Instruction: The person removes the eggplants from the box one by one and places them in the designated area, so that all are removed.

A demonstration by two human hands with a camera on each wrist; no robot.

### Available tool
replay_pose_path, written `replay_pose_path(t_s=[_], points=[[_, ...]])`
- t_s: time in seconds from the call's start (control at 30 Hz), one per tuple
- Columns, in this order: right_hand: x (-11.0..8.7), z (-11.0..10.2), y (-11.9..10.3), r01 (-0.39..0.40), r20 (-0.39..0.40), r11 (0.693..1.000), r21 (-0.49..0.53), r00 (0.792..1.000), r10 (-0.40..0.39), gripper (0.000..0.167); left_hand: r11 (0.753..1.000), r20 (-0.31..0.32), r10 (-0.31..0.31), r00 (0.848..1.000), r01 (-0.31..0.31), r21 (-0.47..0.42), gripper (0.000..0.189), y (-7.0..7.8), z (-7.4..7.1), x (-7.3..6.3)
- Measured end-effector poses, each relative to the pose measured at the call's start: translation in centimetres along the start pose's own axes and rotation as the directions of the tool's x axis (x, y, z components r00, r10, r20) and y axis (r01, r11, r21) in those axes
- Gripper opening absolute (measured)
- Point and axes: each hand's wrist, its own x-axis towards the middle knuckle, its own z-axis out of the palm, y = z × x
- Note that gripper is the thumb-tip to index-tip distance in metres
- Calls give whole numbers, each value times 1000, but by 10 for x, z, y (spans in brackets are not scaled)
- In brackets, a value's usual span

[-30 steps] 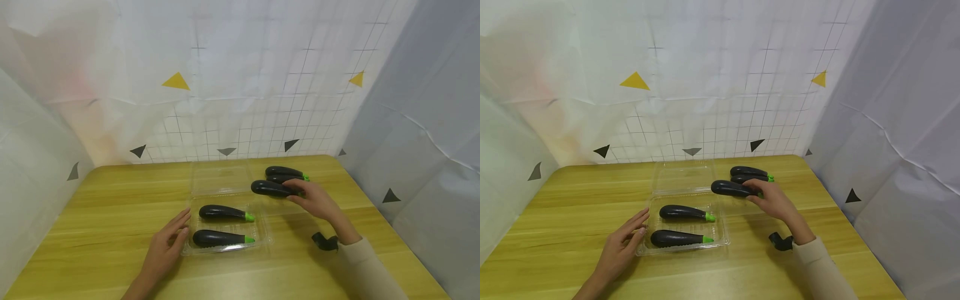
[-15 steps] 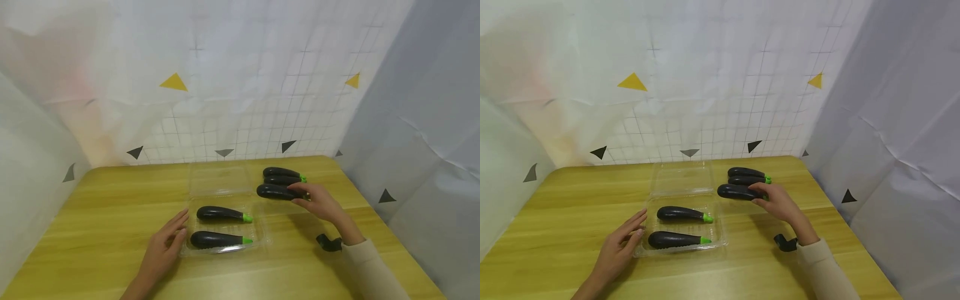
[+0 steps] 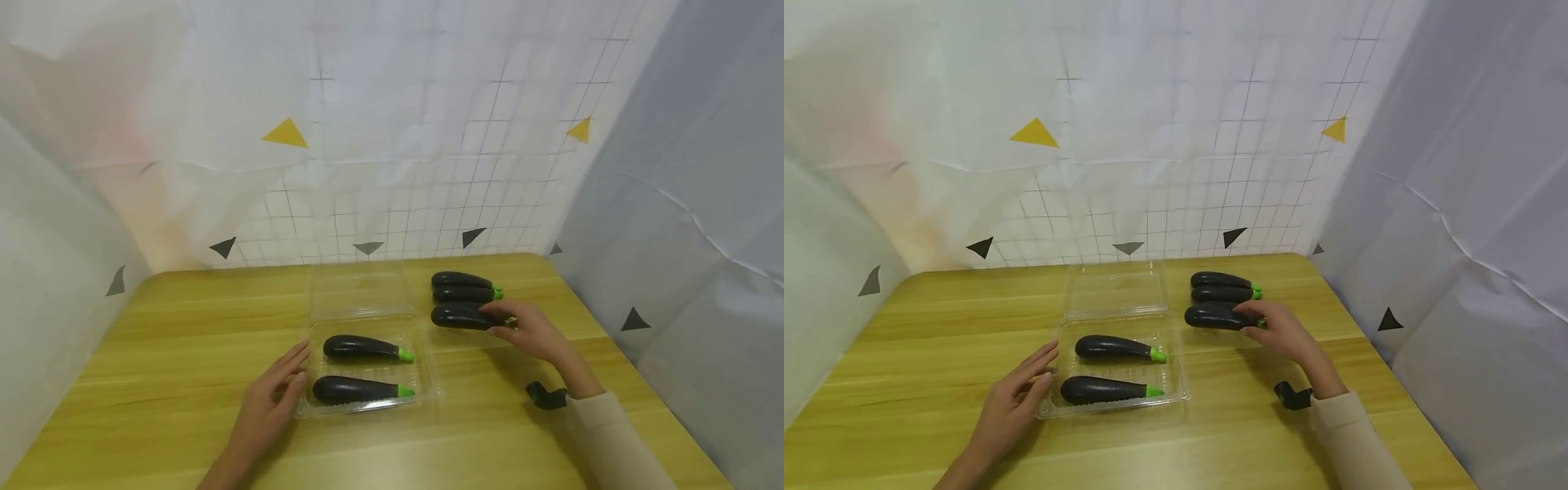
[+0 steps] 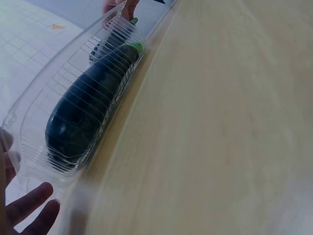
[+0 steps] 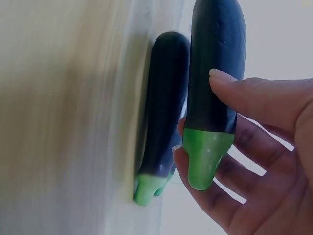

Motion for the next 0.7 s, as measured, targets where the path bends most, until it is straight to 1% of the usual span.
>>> replay_pose_path(t_s=[0.17,0.33,0.53,0.7], points=[[-5,0,10,-11,8,1000,13,1000,11,40,1000,1,-8,1000,8,1,41,0,0,0],[-7,1,17,-25,30,999,27,999,24,39,1000,5,-1,1000,1,2,42,-1,-1,0],[-9,2,24,-61,68,998,15,996,60,38,1000,8,5,1000,-5,5,43,0,-1,1],[-11,4,28,-73,77,997,3,994,73,38,1000,12,5,1000,-5,-3,43,2,-1,1]])
